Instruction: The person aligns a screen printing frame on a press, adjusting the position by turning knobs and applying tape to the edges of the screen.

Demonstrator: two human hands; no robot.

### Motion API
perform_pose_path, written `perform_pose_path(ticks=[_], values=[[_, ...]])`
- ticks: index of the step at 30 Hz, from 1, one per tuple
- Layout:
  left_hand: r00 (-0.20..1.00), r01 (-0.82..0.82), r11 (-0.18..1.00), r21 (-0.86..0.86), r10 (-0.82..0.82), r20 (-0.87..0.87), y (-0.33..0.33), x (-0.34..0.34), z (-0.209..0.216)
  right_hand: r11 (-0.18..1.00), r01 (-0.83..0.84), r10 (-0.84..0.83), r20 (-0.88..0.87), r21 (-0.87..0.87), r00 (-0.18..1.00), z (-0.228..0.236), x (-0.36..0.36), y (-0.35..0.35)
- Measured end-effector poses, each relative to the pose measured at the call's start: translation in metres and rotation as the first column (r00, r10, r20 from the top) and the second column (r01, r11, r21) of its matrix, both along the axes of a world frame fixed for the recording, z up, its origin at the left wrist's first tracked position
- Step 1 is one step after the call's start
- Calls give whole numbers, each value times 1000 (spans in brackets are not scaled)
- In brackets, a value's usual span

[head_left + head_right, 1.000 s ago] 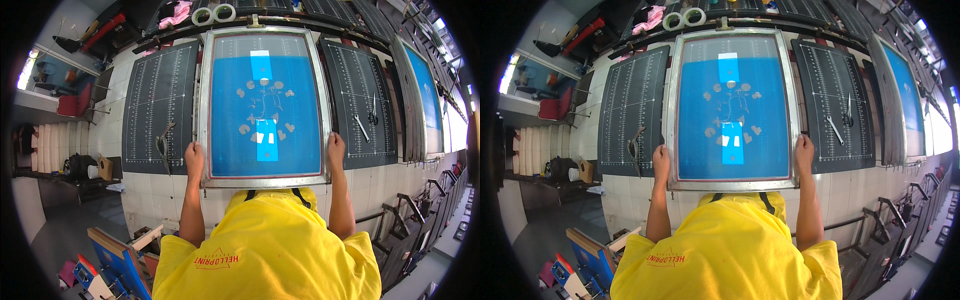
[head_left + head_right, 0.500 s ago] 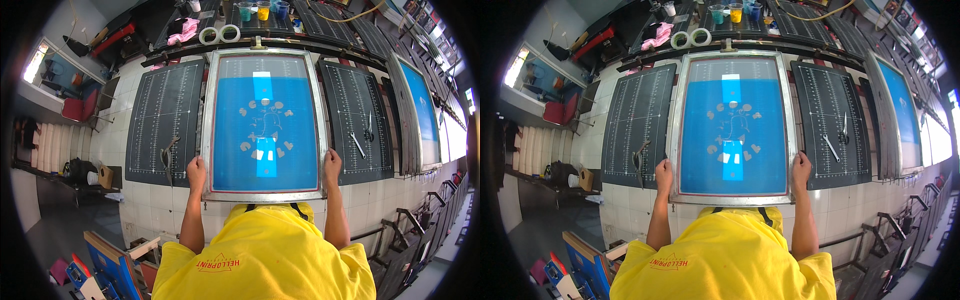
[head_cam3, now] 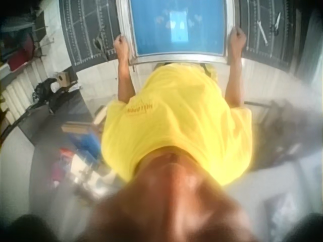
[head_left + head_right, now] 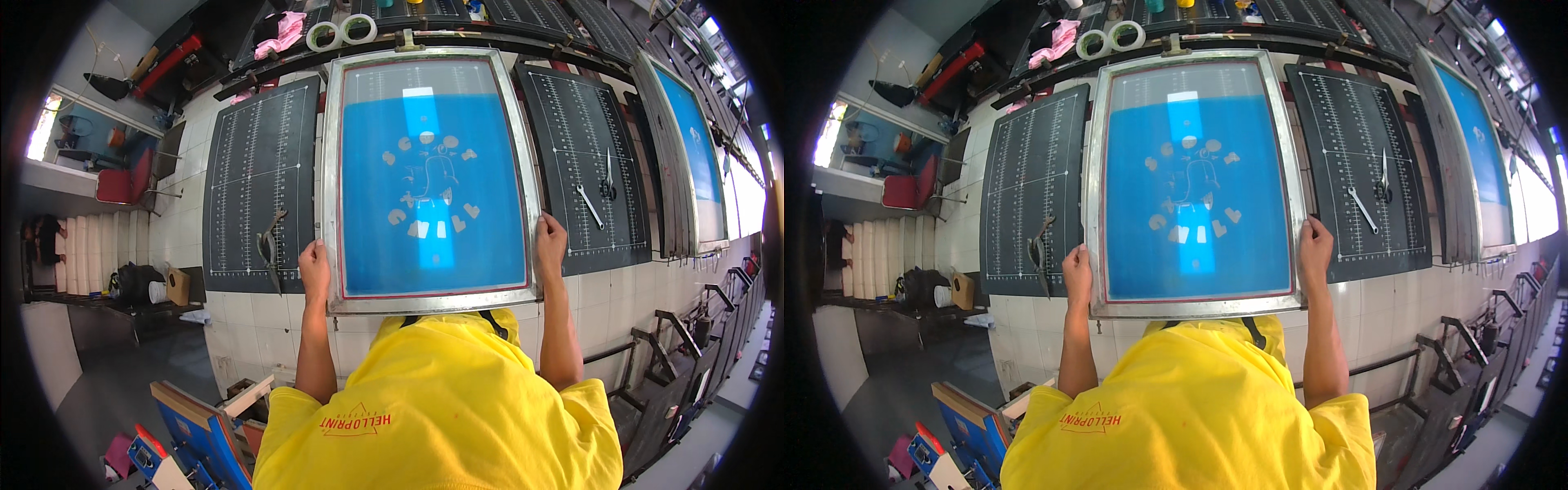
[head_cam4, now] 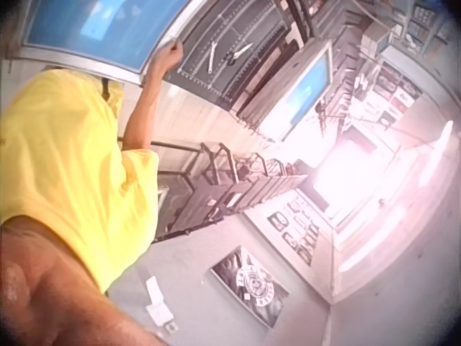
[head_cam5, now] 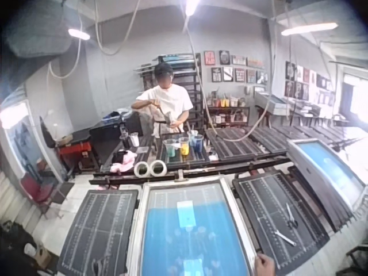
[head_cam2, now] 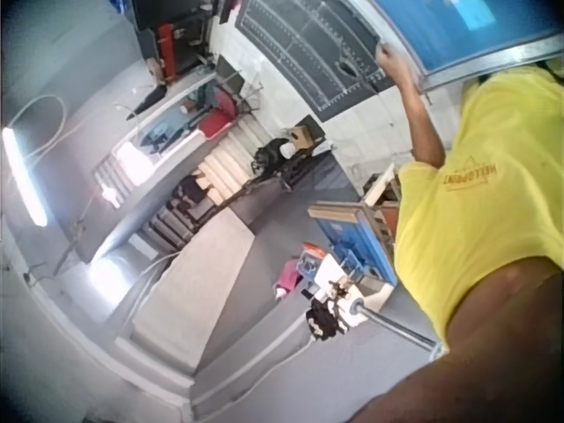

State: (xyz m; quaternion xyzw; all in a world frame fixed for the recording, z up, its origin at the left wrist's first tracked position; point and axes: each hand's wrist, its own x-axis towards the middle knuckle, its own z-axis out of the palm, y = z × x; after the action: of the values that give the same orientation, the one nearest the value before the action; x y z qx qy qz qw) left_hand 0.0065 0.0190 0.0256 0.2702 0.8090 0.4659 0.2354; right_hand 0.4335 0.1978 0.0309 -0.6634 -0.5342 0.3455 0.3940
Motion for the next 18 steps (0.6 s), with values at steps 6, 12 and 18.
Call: perform_pose_path(ticks=[6, 12, 18], values=[[996, 49, 999, -14, -50, -80, 0, -7, -13, 1000, 17, -17, 16, -11, 1000, 4, -10, -1], [987, 158, 978, -135, -155, 38, -4, -24, -7, 1000, 14, -13, 28, -5, 1000, -16, 2, 4], [977, 172, 963, -207, -195, -92, -7, -21, -8, 1000, -7, 7, 20, -7, 1000, -13, 1, 6]])
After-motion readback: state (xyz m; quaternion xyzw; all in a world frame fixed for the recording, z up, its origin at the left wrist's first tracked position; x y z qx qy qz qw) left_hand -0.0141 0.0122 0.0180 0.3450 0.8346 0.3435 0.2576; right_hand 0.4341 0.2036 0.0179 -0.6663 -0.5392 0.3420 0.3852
